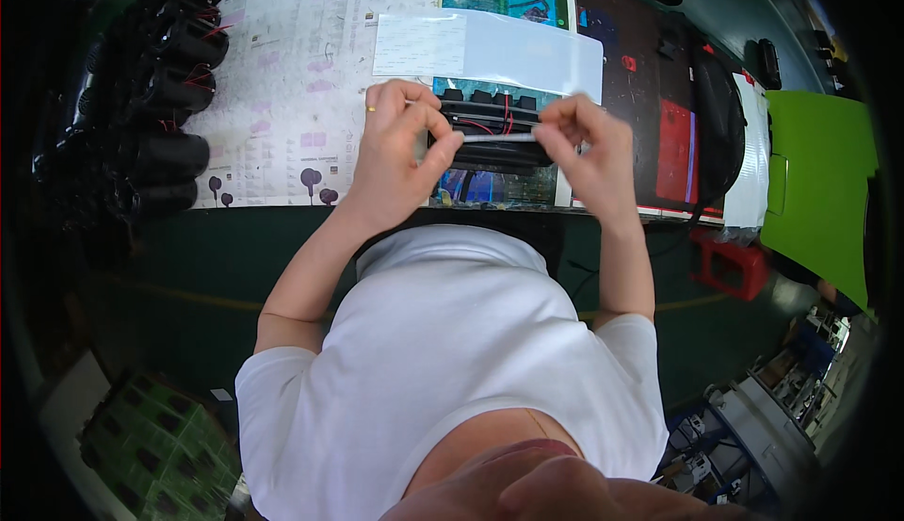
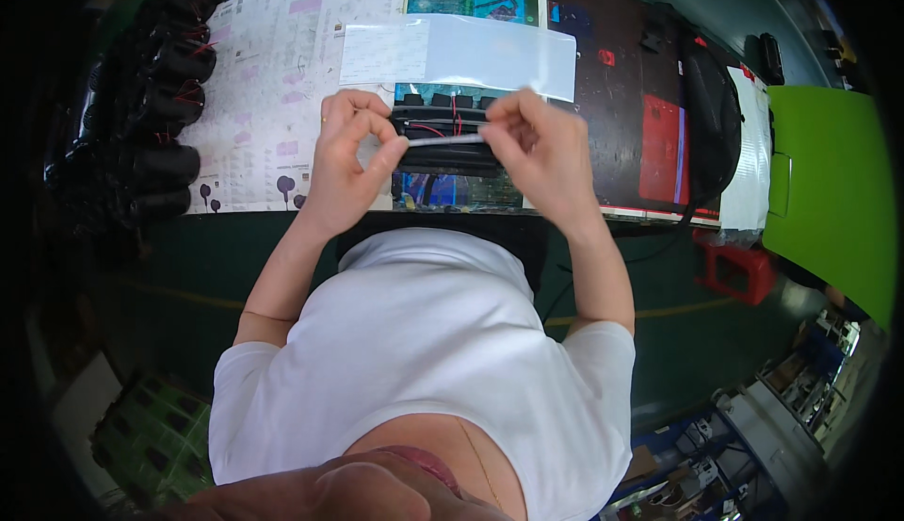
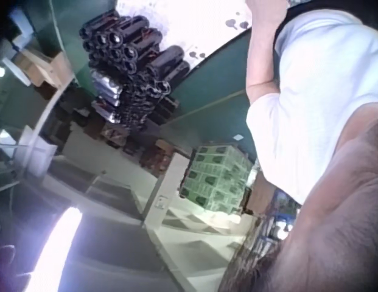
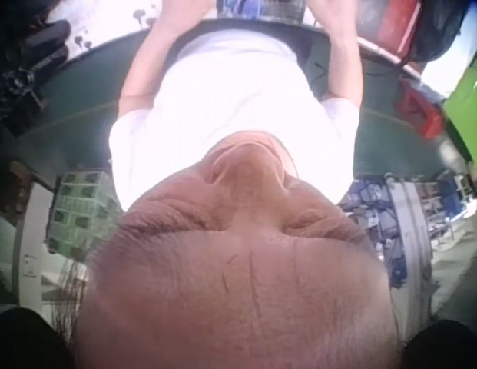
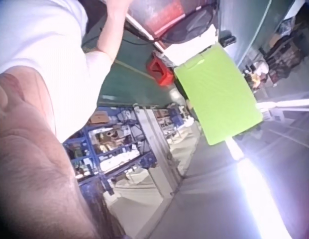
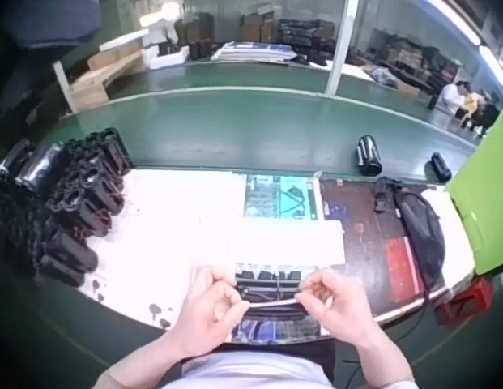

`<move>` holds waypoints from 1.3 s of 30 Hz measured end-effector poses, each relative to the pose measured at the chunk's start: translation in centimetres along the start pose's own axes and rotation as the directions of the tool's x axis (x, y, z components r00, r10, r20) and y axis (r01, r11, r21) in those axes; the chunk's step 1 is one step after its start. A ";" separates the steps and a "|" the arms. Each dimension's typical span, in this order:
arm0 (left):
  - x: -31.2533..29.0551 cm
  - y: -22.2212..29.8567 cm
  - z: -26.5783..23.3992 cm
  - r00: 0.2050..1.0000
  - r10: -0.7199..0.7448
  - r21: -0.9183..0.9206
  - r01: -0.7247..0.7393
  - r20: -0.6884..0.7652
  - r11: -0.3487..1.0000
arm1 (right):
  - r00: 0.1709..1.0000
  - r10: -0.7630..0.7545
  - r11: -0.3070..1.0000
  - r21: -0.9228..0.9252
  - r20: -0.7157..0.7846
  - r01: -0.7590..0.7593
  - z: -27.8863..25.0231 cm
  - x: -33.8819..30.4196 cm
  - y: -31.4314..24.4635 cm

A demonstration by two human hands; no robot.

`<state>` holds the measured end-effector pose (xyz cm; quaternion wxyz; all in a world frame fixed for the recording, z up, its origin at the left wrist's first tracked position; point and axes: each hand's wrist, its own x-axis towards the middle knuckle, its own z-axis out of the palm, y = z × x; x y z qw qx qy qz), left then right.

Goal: The person is assembling electronic components by applying labels and managing wires within black plastic housings at a workbench.

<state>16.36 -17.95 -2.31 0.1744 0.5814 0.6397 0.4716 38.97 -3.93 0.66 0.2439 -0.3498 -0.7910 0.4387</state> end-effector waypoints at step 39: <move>-1.9 -0.2 4.4 0.936 0.347 0.367 -0.302 -0.060 0.880 | 0.839 -0.526 0.777 -0.480 -0.140 0.407 5.9 -2.8 2.0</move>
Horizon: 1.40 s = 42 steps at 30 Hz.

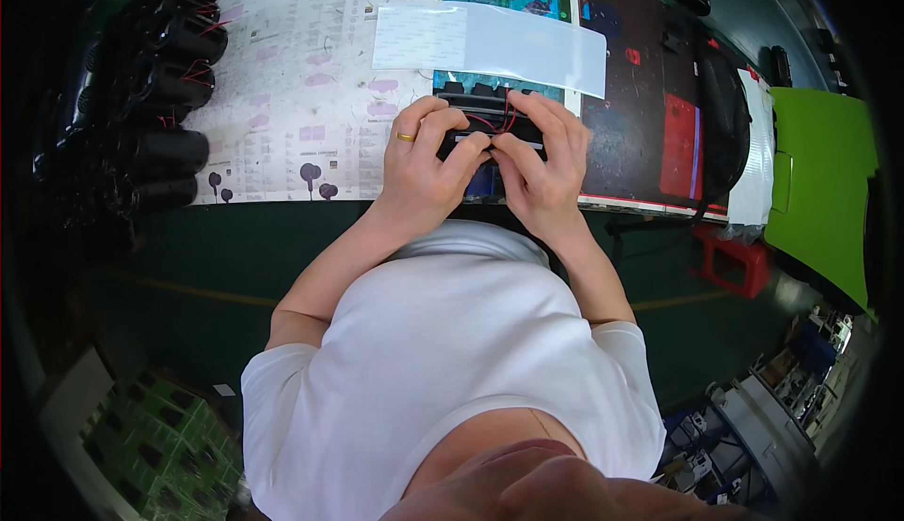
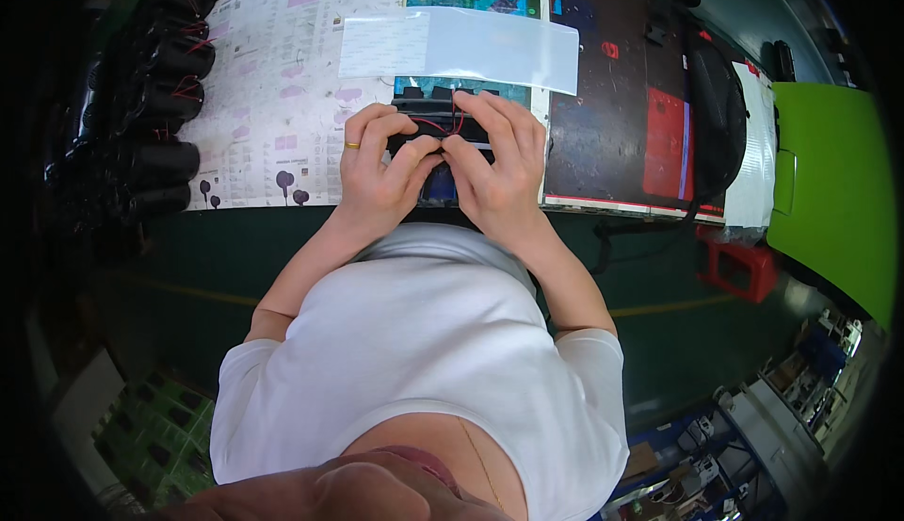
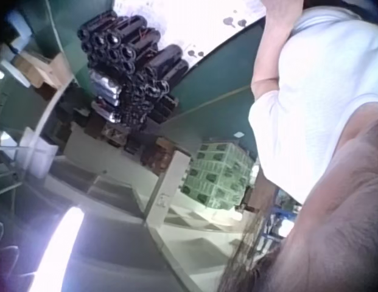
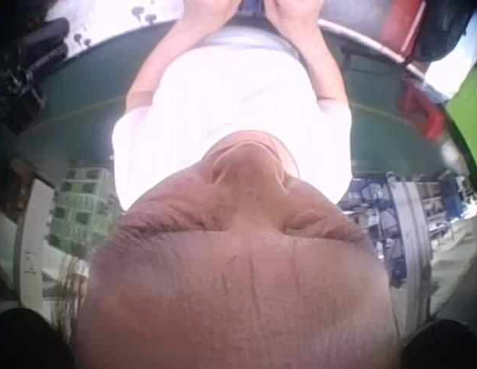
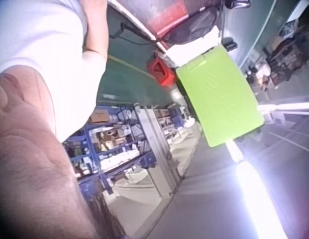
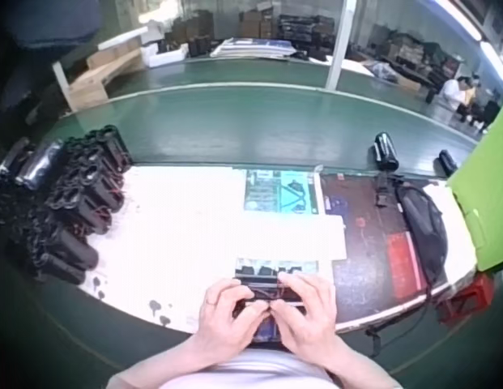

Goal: The person is assembling electronic components by applying labels and managing wires within black plastic housings at a workbench.

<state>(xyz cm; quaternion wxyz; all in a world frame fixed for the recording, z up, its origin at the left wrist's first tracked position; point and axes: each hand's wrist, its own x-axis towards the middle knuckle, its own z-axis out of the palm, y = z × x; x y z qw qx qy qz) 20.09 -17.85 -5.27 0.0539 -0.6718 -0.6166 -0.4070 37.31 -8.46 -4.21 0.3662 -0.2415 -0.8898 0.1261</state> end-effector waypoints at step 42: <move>17.9 -20.6 -13.8 0.993 -0.117 0.751 0.078 -0.001 0.656 | 0.980 0.198 0.957 0.213 0.025 -0.198 1.9 10.5 11.9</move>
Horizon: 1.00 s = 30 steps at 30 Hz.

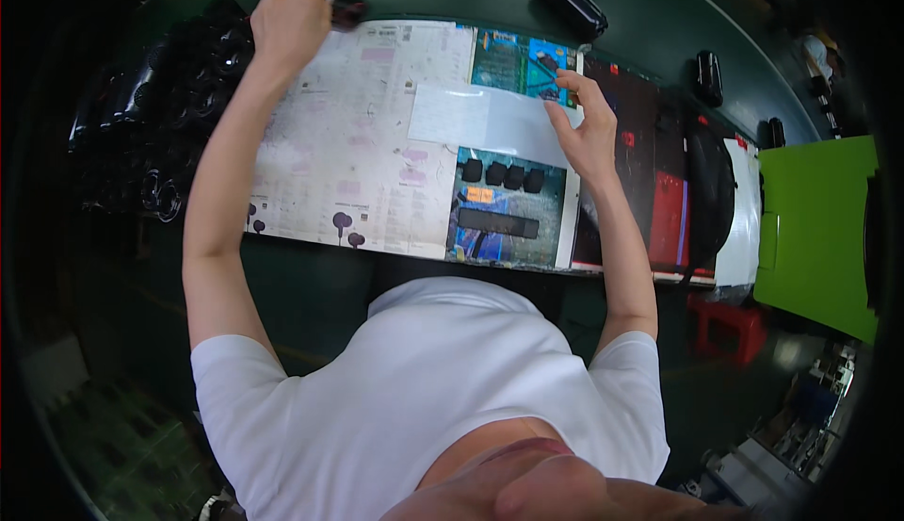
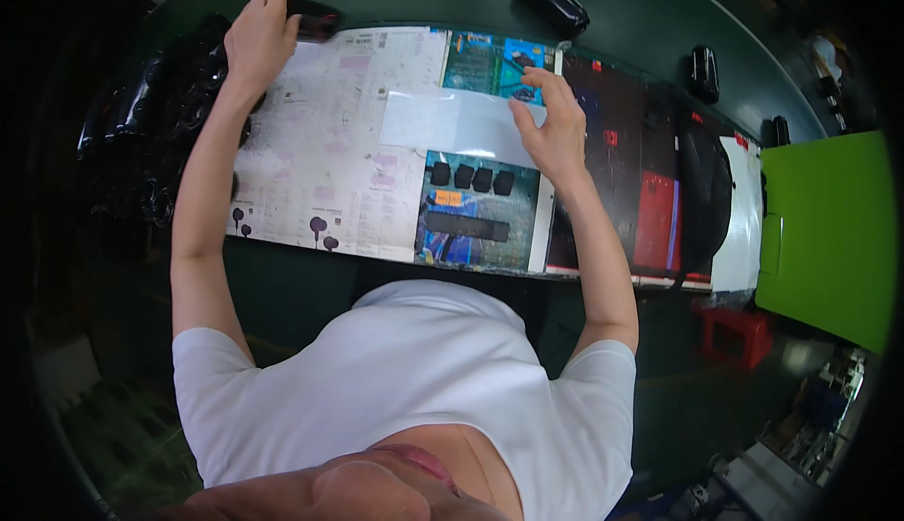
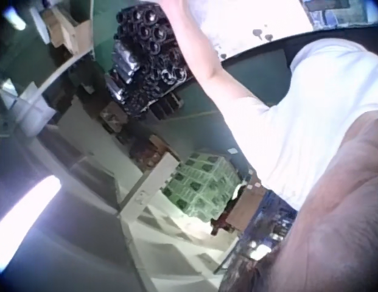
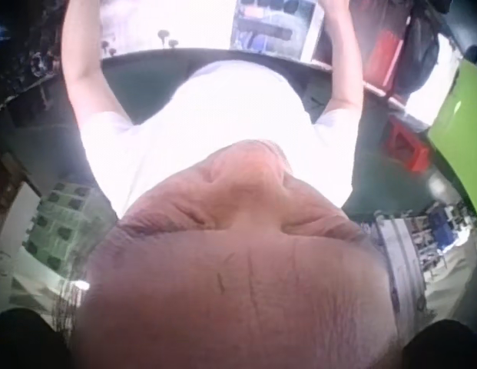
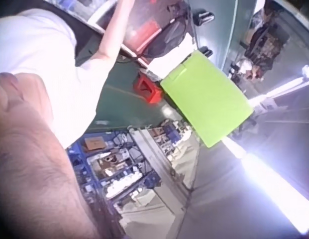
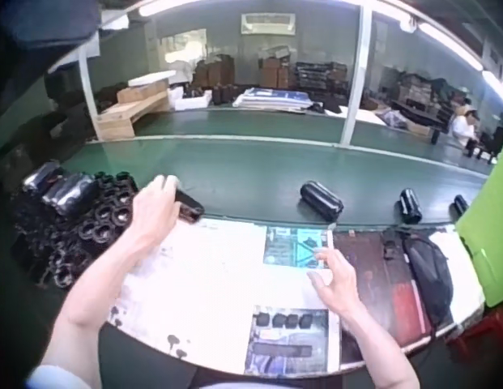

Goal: The person is assembling electronic components by applying labels and managing wires within black plastic housings at a workbench.

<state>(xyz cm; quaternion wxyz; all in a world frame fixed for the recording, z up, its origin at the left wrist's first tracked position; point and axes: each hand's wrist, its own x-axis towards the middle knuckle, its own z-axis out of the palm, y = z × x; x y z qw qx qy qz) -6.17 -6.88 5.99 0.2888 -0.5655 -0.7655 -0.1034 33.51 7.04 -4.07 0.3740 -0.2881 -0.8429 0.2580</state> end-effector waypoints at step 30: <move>-11.8 16.2 3.5 0.938 0.183 -0.672 0.067 0.295 0.737 | 0.920 0.127 0.969 0.150 0.371 -0.194 5.0 1.1 -0.4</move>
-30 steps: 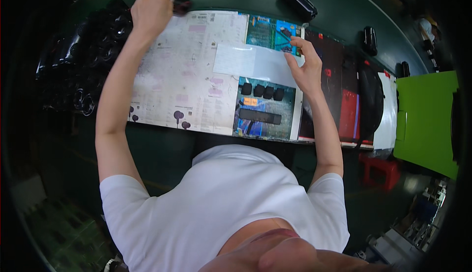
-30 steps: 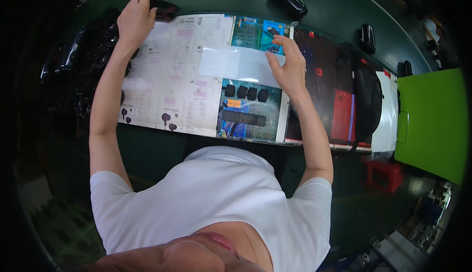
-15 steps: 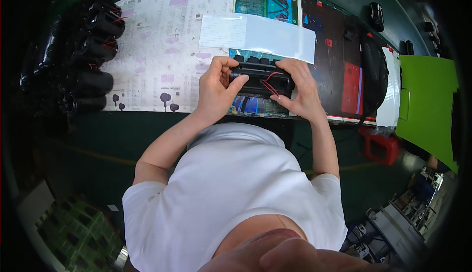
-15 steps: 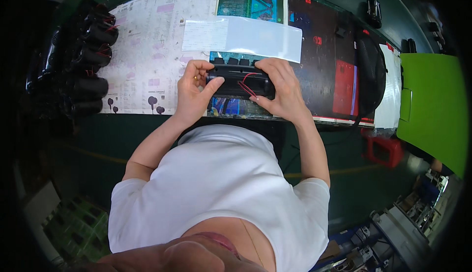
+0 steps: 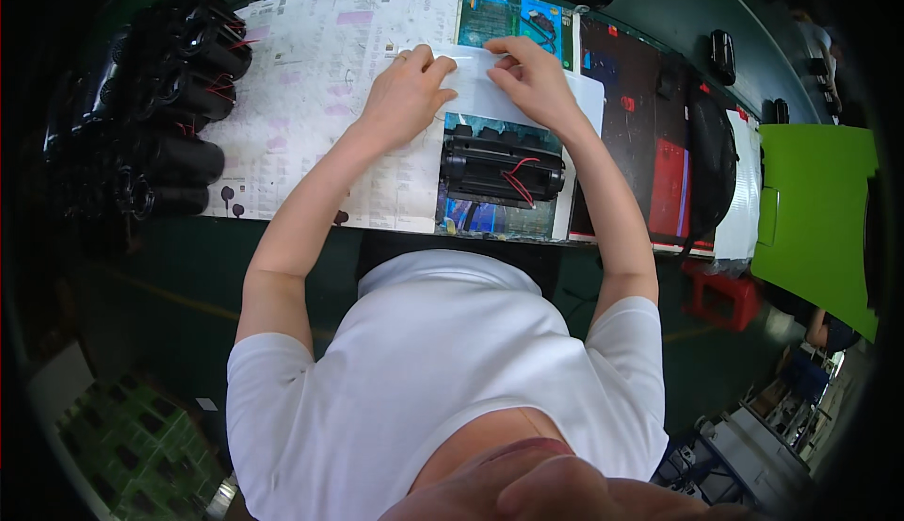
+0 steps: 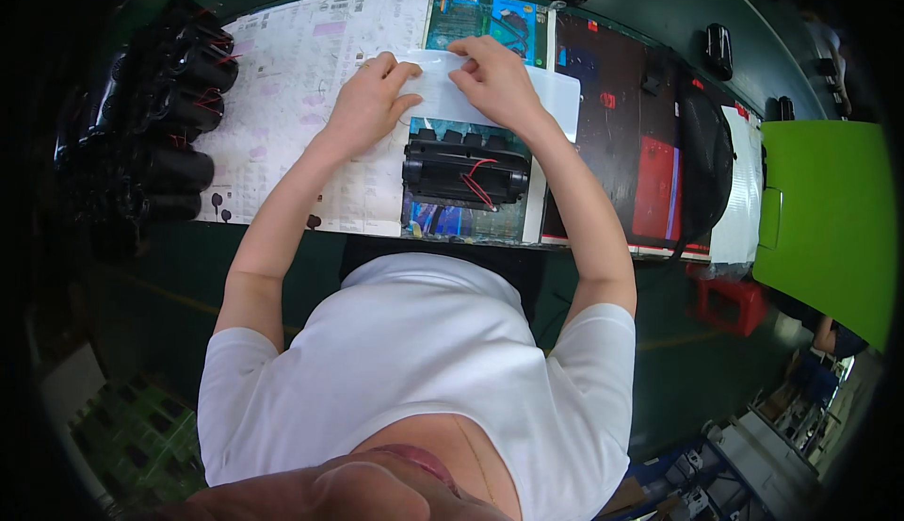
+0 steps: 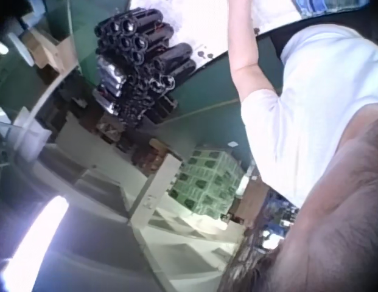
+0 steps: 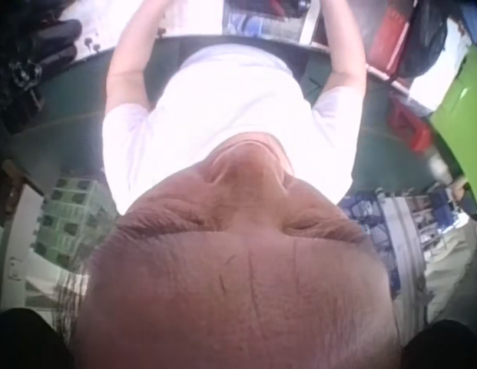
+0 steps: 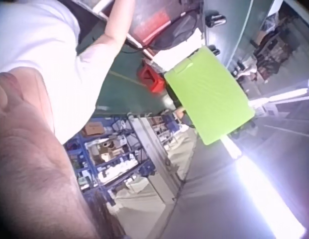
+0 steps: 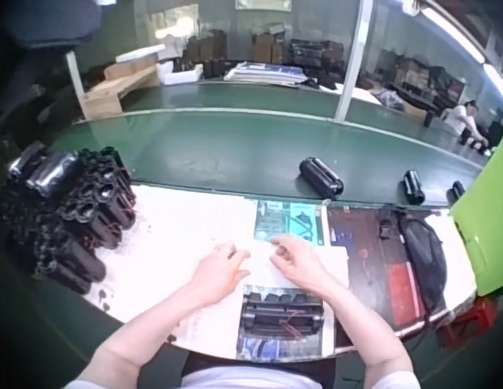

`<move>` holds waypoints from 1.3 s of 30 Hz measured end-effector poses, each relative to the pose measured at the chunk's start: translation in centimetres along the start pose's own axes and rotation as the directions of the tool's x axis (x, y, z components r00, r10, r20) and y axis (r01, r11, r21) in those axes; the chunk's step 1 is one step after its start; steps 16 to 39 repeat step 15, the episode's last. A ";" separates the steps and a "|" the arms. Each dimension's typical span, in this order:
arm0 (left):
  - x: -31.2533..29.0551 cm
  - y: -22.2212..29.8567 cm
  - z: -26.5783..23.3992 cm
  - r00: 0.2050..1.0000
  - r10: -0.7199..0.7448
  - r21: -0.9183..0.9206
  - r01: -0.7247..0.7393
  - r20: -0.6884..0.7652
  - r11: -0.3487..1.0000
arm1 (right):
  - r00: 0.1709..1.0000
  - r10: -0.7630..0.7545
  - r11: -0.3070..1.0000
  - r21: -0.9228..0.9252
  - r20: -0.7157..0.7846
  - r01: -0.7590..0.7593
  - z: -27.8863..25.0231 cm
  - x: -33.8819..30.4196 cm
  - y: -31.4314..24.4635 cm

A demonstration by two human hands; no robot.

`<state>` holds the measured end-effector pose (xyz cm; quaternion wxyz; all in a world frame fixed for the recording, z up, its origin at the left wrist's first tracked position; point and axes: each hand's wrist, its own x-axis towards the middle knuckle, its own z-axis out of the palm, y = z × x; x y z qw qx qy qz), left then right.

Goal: The person is assembling electronic components by applying labels and managing wires within black plastic housings at a workbench.

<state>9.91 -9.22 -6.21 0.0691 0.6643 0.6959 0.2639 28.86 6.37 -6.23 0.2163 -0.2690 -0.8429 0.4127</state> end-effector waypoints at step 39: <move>-0.1 -0.4 1.4 1.000 -0.001 0.015 0.002 -0.026 1.000 | 0.992 -0.112 0.889 -0.453 -0.062 0.072 2.8 1.6 0.7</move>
